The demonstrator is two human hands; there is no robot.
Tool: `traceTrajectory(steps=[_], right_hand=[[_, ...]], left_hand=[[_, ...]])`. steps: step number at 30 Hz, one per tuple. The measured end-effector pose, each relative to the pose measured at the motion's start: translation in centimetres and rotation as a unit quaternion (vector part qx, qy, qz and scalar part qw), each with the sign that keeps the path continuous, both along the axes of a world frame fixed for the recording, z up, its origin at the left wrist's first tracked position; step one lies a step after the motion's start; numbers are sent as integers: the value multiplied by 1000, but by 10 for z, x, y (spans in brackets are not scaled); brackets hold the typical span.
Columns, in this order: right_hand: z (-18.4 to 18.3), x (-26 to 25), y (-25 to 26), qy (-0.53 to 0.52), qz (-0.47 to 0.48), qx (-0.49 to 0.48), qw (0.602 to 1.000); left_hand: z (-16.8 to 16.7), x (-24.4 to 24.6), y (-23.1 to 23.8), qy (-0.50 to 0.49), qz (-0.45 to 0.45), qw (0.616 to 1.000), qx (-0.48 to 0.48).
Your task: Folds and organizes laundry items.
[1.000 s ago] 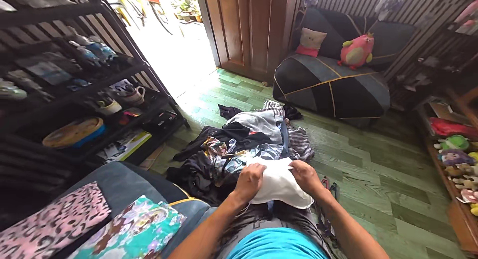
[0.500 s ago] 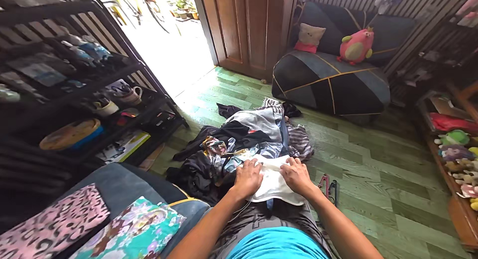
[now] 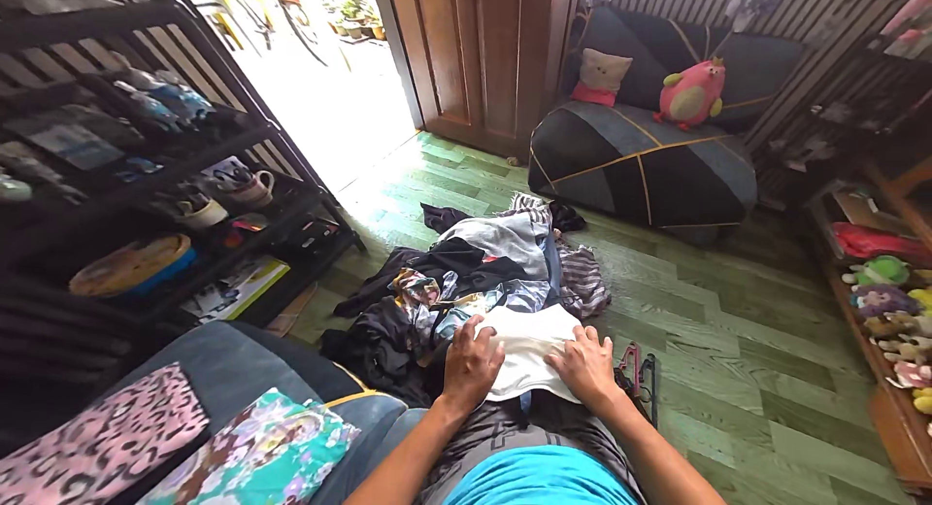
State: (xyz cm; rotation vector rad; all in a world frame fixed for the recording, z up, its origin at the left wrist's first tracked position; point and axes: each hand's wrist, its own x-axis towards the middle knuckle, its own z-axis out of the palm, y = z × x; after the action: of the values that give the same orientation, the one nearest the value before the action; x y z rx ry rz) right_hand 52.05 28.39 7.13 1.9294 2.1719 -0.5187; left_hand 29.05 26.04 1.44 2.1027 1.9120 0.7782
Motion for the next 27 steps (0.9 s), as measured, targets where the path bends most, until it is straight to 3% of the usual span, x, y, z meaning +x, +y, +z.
traceTrajectory(steps=[4, 6, 10, 13, 15, 17, 19, 21, 23, 25, 27], right_hand=[[-18, 6, -5, 106, -17, 12, 994], [-22, 7, -6, 138, -5, 35, 990], [-1, 14, -10, 130, 8, 105, 986], [-14, 20, -20, 108, -5, 61, 992], [-19, 20, -20, 141, 40, 176, 973], [-26, 15, -26, 190, 134, 293, 927], [-26, 3, -29, 203, 190, 246, 929], [-32, -2, -33, 160, 210, 100, 959], [-39, -4, -35, 133, 220, 74, 964], [-38, -8, -38, 154, 205, 116, 959], [-34, -22, -38, 180, 211, 163, 947]], left_hand=[[0, -6, -9, 45, 6, 999, -28], [17, -7, -5, 93, -13, 993, -72], [37, -14, 0, 93, 7, 995, -34], [24, -18, -11, 62, -22, 997, -30], [10, -18, -11, 26, -97, 988, 115], [4, -9, -20, 16, -191, 963, 191], [3, 2, -25, 36, -211, 967, 138], [8, 6, -31, 63, -171, 983, -35], [14, 1, -28, 73, -138, 978, -140], [13, -7, -31, 47, -148, 982, -109], [13, -12, -35, 14, -195, 981, 8]])
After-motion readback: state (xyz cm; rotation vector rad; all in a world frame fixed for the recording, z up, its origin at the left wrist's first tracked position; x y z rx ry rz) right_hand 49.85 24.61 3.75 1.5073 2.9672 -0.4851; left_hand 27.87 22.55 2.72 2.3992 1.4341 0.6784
